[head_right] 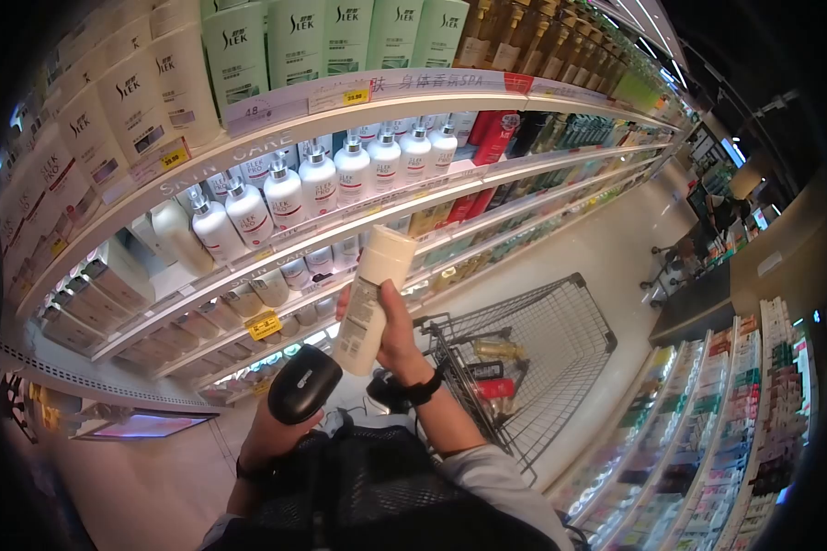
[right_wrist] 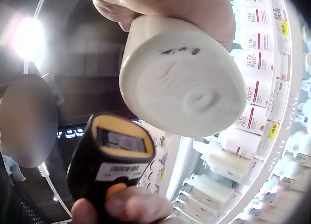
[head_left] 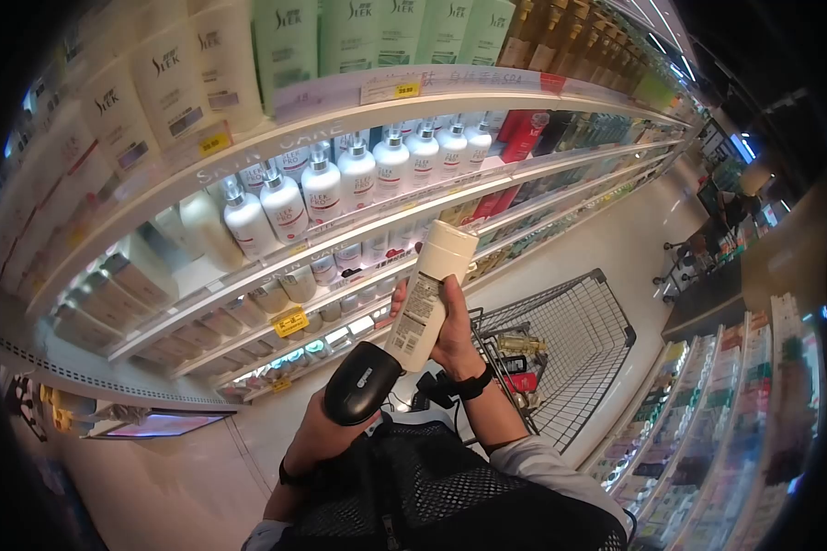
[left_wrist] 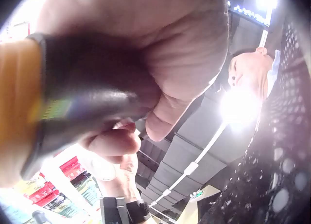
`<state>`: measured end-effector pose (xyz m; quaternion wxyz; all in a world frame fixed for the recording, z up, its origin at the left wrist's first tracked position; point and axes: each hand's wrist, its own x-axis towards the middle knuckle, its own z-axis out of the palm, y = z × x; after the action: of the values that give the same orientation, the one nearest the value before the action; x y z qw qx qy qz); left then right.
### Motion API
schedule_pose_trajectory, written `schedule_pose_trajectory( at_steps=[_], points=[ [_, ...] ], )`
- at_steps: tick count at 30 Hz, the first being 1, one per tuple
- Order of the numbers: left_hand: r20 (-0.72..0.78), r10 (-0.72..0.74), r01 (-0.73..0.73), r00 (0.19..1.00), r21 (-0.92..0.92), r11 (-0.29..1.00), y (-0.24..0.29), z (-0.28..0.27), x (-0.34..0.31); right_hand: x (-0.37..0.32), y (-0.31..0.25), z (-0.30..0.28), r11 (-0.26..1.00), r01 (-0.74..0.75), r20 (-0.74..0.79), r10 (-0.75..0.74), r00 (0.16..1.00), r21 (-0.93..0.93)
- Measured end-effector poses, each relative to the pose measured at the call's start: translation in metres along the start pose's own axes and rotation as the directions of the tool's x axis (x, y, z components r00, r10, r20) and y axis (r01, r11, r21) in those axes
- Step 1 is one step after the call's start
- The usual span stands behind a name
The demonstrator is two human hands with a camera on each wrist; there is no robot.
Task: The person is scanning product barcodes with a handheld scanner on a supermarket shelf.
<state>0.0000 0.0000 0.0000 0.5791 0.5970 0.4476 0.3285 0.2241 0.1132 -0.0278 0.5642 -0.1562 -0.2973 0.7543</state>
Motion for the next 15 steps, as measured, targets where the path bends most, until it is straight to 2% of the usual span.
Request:
schedule_pose_trajectory(
  at_steps=[2,3,5,6,7,8,9,11,12,13,14,15],
  points=[
    [-0.203,-0.026,0.005,0.979,-0.102,0.995,-0.031,0.005,0.010,-0.002,0.008,0.023,0.999,0.026,-0.115,-0.028,0.993,-0.023],
    [-0.272,-0.018,-0.011,0.962,-0.106,0.994,-0.047,0.006,0.015,-0.002,0.018,0.028,0.993,0.022,-0.229,-0.048,0.972,-0.115],
    [-0.253,-0.099,0.027,0.962,-0.276,0.961,-0.053,0.004,0.026,-0.001,0.039,0.039,0.977,0.098,-0.392,-0.166,0.905,-0.188],
    [-0.296,0.111,-0.178,0.949,-0.209,0.962,-0.041,0.007,0.028,-0.002,0.050,0.047,0.966,0.153,-0.434,-0.231,0.871,-0.206],
    [-0.269,0.123,-0.182,0.955,-0.207,0.961,-0.042,0.004,0.032,-0.003,0.059,0.053,0.952,0.206,-0.473,-0.293,0.831,-0.227],
    [-0.266,0.076,-0.122,0.961,-0.159,0.980,-0.046,0.001,0.037,-0.004,0.064,0.056,0.955,0.219,-0.495,-0.292,0.818,-0.202],
    [-0.266,0.022,-0.053,0.964,-0.110,0.993,-0.044,-0.002,0.038,-0.007,0.066,0.059,0.950,0.236,-0.510,-0.310,0.803,-0.206],
    [-0.235,-0.021,-0.014,0.972,-0.146,0.989,-0.035,-0.009,0.037,-0.012,0.068,0.064,0.930,0.257,-0.476,-0.357,0.804,-0.264],
    [-0.200,-0.041,-0.011,0.979,-0.253,0.968,-0.048,-0.014,0.039,-0.017,0.065,0.056,0.935,0.227,-0.444,-0.332,0.832,-0.273],
    [-0.162,-0.061,-0.001,0.985,-0.356,0.935,-0.061,-0.020,0.042,-0.024,0.057,0.054,0.927,0.245,-0.465,-0.356,0.810,-0.283],
    [-0.122,-0.080,0.016,0.989,-0.454,0.891,-0.071,-0.025,0.048,-0.030,0.046,0.051,0.880,0.167,-0.387,-0.357,0.850,-0.445],
    [-0.091,-0.084,0.033,0.992,-0.456,0.889,-0.077,-0.026,0.052,-0.037,0.034,0.048,0.799,0.083,-0.314,-0.327,0.891,-0.595]
  ],
)
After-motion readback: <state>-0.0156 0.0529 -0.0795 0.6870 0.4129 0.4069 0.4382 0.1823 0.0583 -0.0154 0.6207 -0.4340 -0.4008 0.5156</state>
